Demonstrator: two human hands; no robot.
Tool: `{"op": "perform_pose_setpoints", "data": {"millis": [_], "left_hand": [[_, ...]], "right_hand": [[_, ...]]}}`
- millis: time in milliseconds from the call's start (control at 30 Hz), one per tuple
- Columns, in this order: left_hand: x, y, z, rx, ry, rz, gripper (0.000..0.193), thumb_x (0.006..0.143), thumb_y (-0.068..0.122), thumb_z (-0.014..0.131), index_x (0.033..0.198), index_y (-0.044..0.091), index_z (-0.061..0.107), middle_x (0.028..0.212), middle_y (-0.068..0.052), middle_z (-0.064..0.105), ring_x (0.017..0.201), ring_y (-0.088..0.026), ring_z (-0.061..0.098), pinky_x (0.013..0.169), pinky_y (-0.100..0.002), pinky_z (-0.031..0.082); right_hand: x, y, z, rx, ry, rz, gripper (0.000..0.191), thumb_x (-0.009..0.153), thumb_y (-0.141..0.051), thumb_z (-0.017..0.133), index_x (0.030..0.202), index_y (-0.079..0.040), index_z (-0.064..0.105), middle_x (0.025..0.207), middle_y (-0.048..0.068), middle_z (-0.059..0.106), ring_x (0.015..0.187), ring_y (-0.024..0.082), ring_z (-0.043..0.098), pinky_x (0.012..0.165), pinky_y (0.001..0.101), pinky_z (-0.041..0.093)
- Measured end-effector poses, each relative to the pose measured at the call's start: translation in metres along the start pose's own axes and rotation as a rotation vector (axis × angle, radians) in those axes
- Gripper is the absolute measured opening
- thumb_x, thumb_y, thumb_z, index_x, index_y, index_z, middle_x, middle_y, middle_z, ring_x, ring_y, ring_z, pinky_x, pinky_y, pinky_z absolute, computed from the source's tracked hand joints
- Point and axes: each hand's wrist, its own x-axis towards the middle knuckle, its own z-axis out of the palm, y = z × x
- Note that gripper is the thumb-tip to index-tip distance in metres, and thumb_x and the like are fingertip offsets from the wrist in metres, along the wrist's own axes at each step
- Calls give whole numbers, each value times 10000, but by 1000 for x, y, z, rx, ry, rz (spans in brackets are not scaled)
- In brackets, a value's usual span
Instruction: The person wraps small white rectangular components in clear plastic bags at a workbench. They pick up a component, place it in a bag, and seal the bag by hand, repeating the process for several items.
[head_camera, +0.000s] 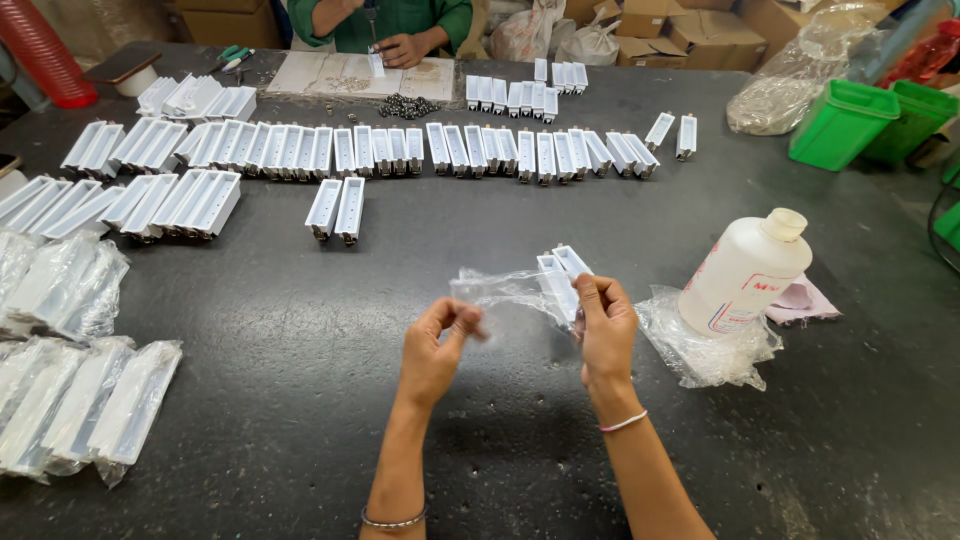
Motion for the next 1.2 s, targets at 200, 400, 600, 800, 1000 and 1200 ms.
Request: {"op": "perform_pose_setpoints", "data": {"millis": [200,400,600,800,1000,1200], "left_hand": [[-3,11,5,-110,98,-72,282,948,405,605,879,135,649,602,58,579,430,-53,464,371,-226,368],[-2,5,-2,-43,107,-61,314,893,430,692,851,123,736,528,50,513,432,-39,344,397,-217,213],[3,-5,-20,-135,210,-121,403,928,461,669,936,61,720,680,6,600,557,-80,468,511,-225,375],[7,5,-17,-362,-23,-258,471,945,330,583,1337,68,580,1168,-61,708,1041,-138,693,926,-298,598],[4,10,-7,-257,-79,-196,402,856,88,665,1257,61,689,1140,-80,746,1019,-156,712,898,-276,606],[3,4,-3,-231,154,-192,191,941,181,660,1048,50,748,817,-42,742,654,-94,618,561,-211,520]], "right_hand": [[9,9,-9,-49,36,-35,215,1010,-261,656,959,-53,677,812,-32,612,666,20,509,536,180,424],[17,13,-15,-41,46,-41,178,1000,-232,651,946,-62,655,785,-20,578,597,41,439,467,209,343],[20,2,-24,-107,68,-154,185,1009,-232,667,969,-51,665,819,-25,573,655,29,442,522,192,359],[12,0,-16,-50,-2,-65,221,984,-275,672,949,-57,663,794,-28,568,637,32,450,507,199,378],[8,1,-10,-140,-69,-98,249,1001,-296,673,942,-55,667,773,-33,559,623,18,414,503,187,334],[7,3,-9,-196,-96,-14,238,973,-295,662,900,-68,653,723,-39,548,520,23,372,421,201,279]]}}
